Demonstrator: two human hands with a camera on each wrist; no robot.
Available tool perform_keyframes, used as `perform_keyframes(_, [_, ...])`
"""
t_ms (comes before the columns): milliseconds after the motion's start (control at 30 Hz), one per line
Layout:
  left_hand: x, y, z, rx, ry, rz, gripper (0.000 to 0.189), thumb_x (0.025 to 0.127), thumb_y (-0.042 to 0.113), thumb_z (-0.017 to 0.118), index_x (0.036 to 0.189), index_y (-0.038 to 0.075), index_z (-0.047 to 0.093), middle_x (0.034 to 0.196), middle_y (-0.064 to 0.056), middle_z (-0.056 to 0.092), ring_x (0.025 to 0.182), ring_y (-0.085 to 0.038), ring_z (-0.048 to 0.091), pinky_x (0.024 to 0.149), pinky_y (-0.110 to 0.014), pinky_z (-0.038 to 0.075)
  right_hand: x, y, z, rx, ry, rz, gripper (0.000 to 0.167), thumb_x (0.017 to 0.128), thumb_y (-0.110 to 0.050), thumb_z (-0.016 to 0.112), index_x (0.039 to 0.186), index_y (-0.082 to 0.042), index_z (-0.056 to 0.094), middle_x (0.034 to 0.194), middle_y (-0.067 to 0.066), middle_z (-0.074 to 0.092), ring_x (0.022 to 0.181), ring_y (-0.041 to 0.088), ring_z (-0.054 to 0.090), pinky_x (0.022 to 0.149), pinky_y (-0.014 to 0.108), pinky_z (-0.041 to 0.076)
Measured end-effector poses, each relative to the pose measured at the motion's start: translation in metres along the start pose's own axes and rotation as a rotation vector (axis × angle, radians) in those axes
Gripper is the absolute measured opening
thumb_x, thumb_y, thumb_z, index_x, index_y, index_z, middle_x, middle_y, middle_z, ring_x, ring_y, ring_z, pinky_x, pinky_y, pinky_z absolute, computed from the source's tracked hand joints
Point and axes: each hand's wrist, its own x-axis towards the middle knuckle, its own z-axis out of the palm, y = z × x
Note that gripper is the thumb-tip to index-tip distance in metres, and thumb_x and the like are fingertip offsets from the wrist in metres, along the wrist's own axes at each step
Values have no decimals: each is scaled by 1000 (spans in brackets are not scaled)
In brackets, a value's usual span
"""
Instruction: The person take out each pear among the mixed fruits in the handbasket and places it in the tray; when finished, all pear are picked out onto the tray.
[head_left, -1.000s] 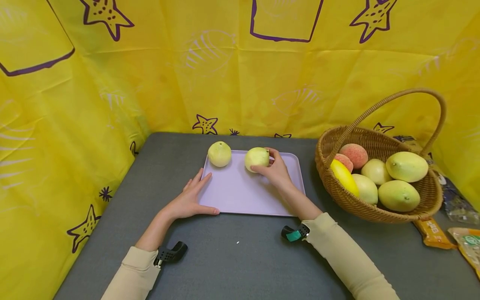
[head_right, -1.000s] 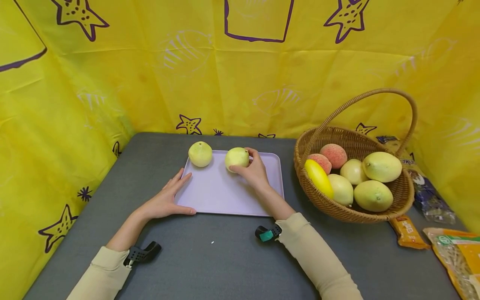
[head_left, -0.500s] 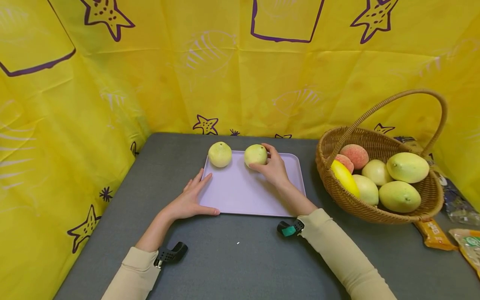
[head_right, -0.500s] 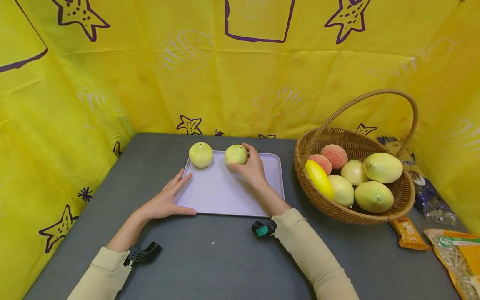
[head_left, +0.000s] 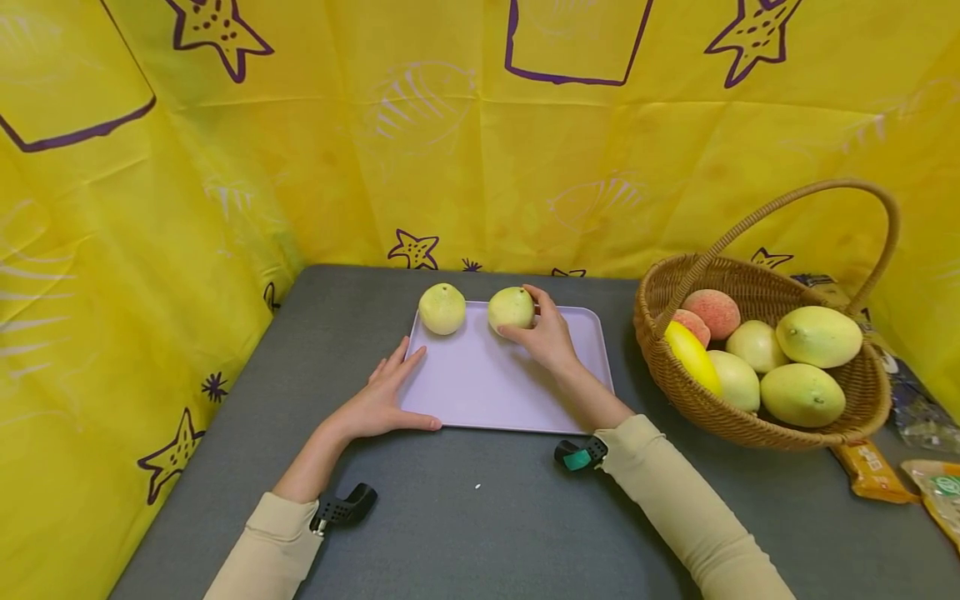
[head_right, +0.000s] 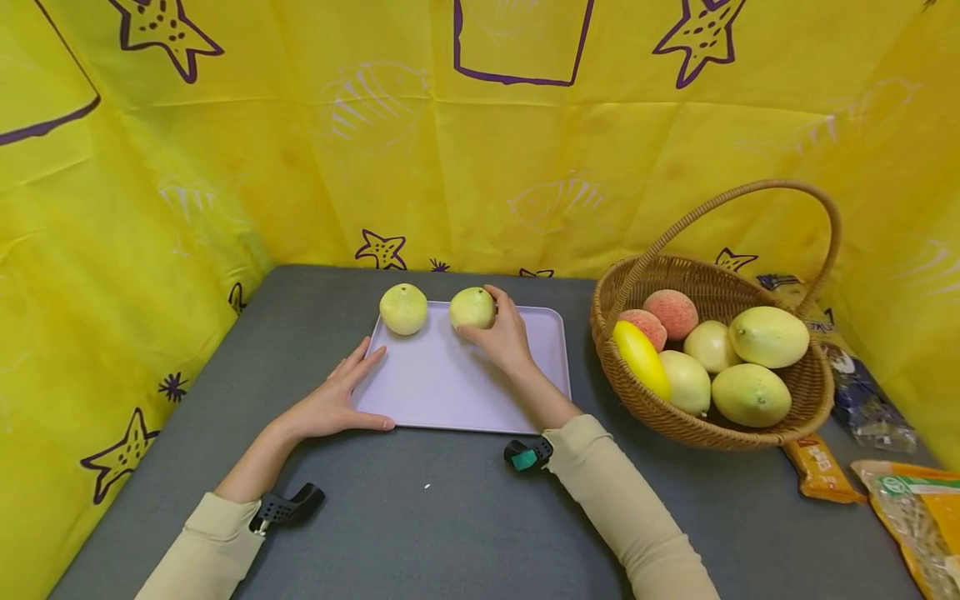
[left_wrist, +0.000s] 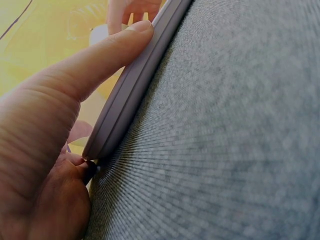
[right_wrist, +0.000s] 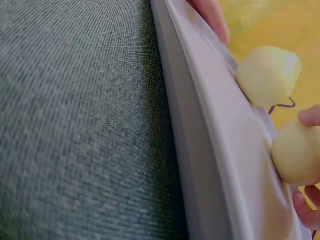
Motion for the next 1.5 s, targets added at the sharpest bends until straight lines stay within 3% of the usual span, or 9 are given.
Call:
perform_keyframes(467, [0, 2, 0, 1, -8, -3, 117, 69, 53, 84, 157, 13, 18, 162, -15, -7, 145, -45, -5, 111, -64, -1, -9, -2, -9, 32, -13, -5, 80, 79, -20, 83, 145, -11, 40, 143, 9, 44, 124, 27, 49, 100, 41, 44])
perform_keyframes(667, [1, 2, 0, 3, -8, -1, 117, 69, 54, 83, 157, 13, 18, 162, -14, -8, 145, -43, -5, 111, -64, -1, -19, -6, -19, 11, -20, -50, 77, 80, -21, 81, 145, -9, 40, 145, 11, 42, 127, 31, 46, 100, 45, 44])
perform_keyframes(1167, [1, -1, 1, 19, 0, 10, 117, 69, 55, 83, 157, 12, 19, 162, -16, -7, 145, -45, -5, 111, -64, -1, -59, -21, -55, 82, -158, -75, 73, 82, -17, 80, 145, -11, 42, 148, 11, 40, 131, 33, 43, 101, 51, 42])
perform_keyframes(1500, [2, -1, 1, 28, 0, 17, 117, 69, 55, 83, 156, 10, 19, 162, -17, -6, 144, -46, -4, 111, -65, -1, -87, -23, -87, 78, -206, -80, 70, 82, -22, 80, 142, -19, 45, 145, 6, 43, 131, 33, 45, 101, 49, 43])
